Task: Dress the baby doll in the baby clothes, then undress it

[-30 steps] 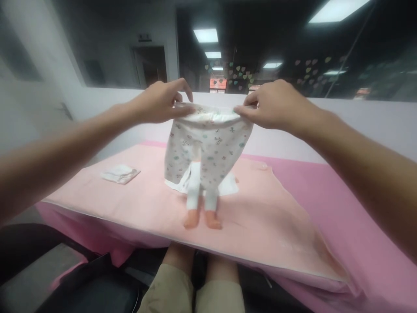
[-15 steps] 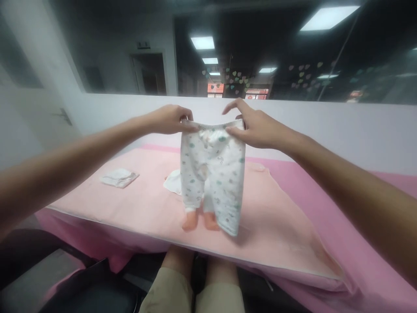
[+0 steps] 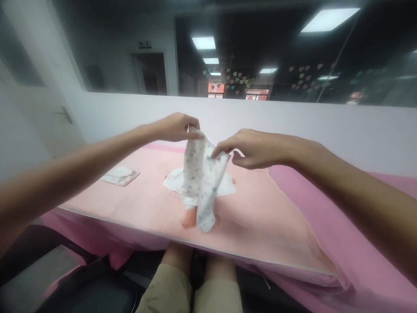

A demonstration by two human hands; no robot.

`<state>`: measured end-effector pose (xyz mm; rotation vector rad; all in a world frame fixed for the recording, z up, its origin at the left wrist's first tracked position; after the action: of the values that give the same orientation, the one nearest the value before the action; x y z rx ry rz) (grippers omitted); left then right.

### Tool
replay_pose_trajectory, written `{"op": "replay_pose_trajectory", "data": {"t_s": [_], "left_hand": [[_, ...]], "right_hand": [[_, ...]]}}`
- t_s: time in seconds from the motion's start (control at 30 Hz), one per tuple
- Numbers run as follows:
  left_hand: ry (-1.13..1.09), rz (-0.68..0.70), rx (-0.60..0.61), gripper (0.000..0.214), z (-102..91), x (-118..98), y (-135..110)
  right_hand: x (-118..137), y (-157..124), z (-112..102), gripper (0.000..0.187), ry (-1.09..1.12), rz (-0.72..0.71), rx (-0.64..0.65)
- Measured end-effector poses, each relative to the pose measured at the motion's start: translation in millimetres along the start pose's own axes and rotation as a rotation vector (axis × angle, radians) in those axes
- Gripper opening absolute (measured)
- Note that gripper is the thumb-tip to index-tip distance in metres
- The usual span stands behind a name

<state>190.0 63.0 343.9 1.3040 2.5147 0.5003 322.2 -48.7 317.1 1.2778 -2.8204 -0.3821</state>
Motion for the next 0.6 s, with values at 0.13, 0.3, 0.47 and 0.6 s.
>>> {"op": "replay_pose_trajectory", "data": {"t_s": [0.13, 0.3, 0.47, 0.6], "left_hand": [[-0.039, 0.088, -0.119, 0.037, -4.3, -12, -1], [-0.255, 0.070, -0.107, 0.042, 1.2, -16, -6], [-0.656, -0.027, 0.044, 0.039, 18.1, -22, -13], [-0.925, -0.009, -0.042, 0.038, 14.6, -34, -17]], "right_hand": [[14, 1, -5, 0.026, -0.166, -0.122, -0.105], [39, 6, -16, 0.026, -0.180, -0.238, -0.286], [19, 20, -11, 0.031, -0.066, -0.031, -0.274], [-4, 24, -25, 0.034, -0.084, 0.126, -0.427]]}}
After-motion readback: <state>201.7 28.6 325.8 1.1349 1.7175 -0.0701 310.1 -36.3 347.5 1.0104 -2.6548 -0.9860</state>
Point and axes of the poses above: each hand's wrist, its own y-axis towards the middle knuckle, its own z-axis out of the palm, x = y × z, the point moved 9 cm from there along y, towards the middle knuckle, and after that the axes turned 3 degrees about z, right-handed, at the moved point
